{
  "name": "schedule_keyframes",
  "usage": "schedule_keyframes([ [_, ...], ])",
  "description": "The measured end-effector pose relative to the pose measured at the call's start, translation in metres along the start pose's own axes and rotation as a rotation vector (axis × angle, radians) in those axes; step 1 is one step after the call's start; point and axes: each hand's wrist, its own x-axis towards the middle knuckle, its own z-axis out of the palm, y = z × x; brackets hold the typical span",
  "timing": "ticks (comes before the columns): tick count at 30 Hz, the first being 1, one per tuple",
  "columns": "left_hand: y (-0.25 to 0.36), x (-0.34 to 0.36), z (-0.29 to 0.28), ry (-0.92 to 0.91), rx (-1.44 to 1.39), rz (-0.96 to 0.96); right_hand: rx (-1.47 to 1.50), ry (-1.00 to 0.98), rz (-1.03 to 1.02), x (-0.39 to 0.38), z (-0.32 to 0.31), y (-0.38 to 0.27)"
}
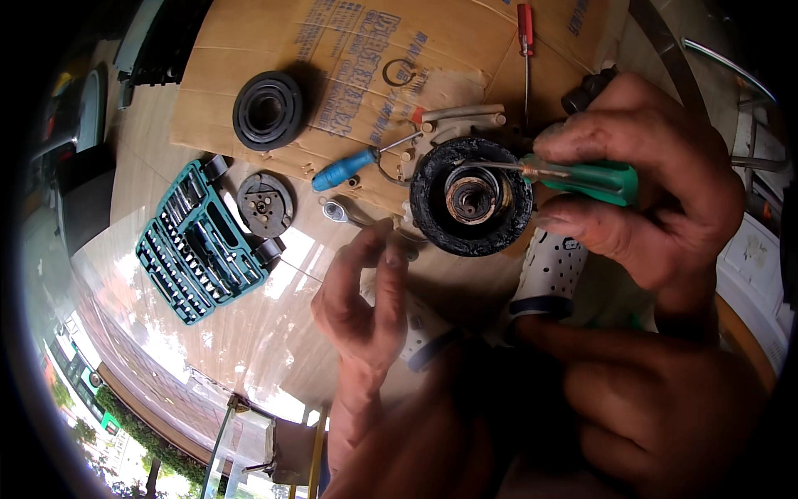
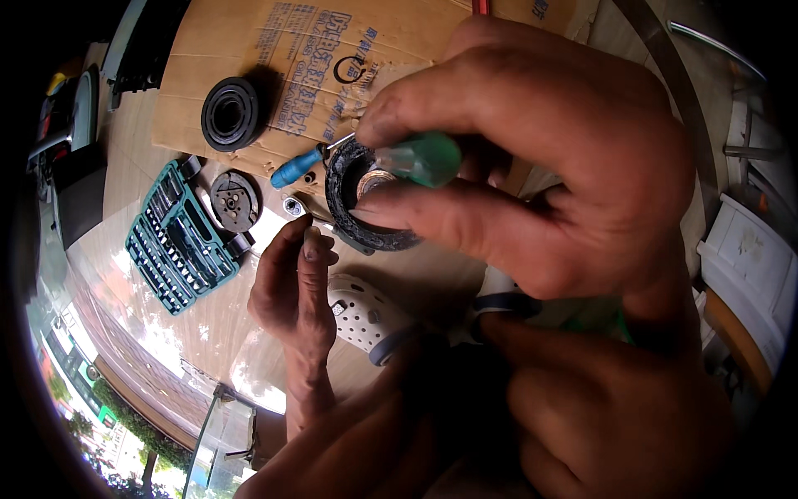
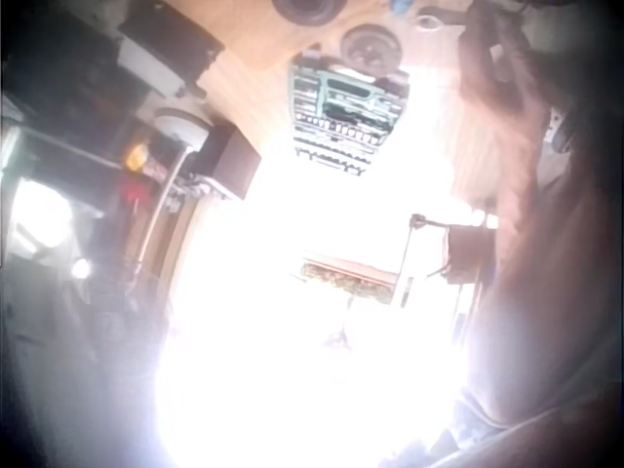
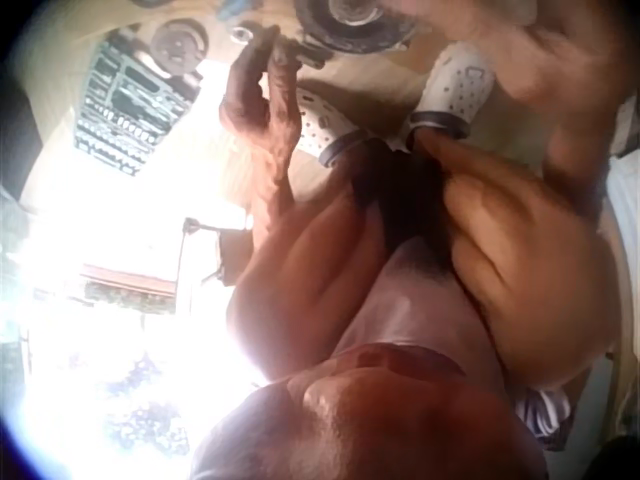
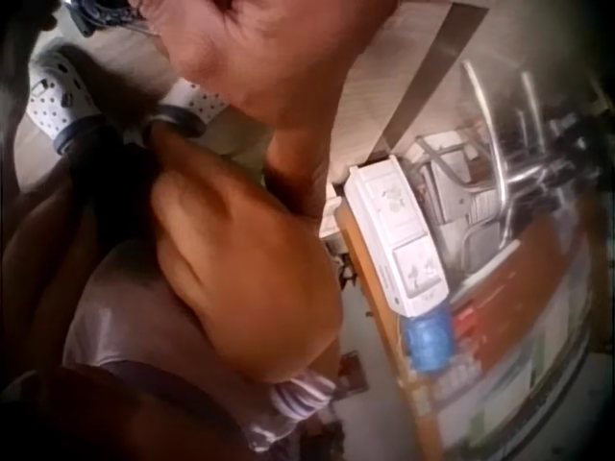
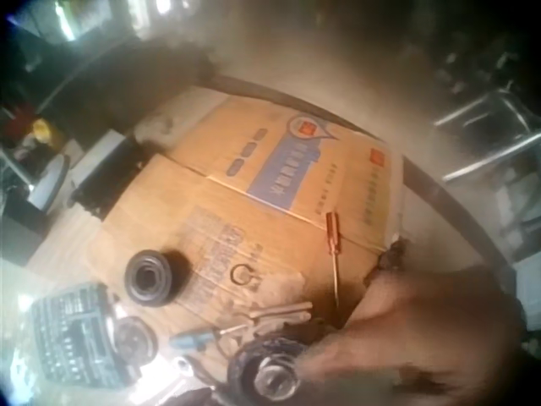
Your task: The person removes and reinstalls components from an AC compressor assembly using screwdrivers and snap ring pliers. They remove a clutch plate and pulley, then use a hammer and screwdriver to reinstall parts while working on a cardboard box.
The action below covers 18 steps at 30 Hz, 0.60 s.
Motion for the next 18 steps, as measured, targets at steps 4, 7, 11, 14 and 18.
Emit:
schedule_keyframes([
  [4, 0.018, 0.015, -0.001, -0.016, 0.096, 0.307, -0.057, -0.029, -0.04, 0.011, 0.008, -0.007],
  [7, 0.029, 0.034, 0.004, -0.077, 0.081, 0.454, -0.074, -0.046, -0.019, 0.019, 0.02, -0.011],
  [11, 0.047, 0.056, 0.007, -0.142, 0.144, 0.583, -0.081, -0.059, -0.024, 0.03, 0.032, -0.018],
  [14, 0.04, 0.062, 0.01, -0.117, 0.158, 0.606, -0.034, -0.094, -0.025, 0.033, 0.039, -0.017],
  [18, 0.027, 0.065, 0.014, -0.049, 0.083, 0.664, 0.081, -0.111, 0.055, 0.034, 0.032, -0.014],
])
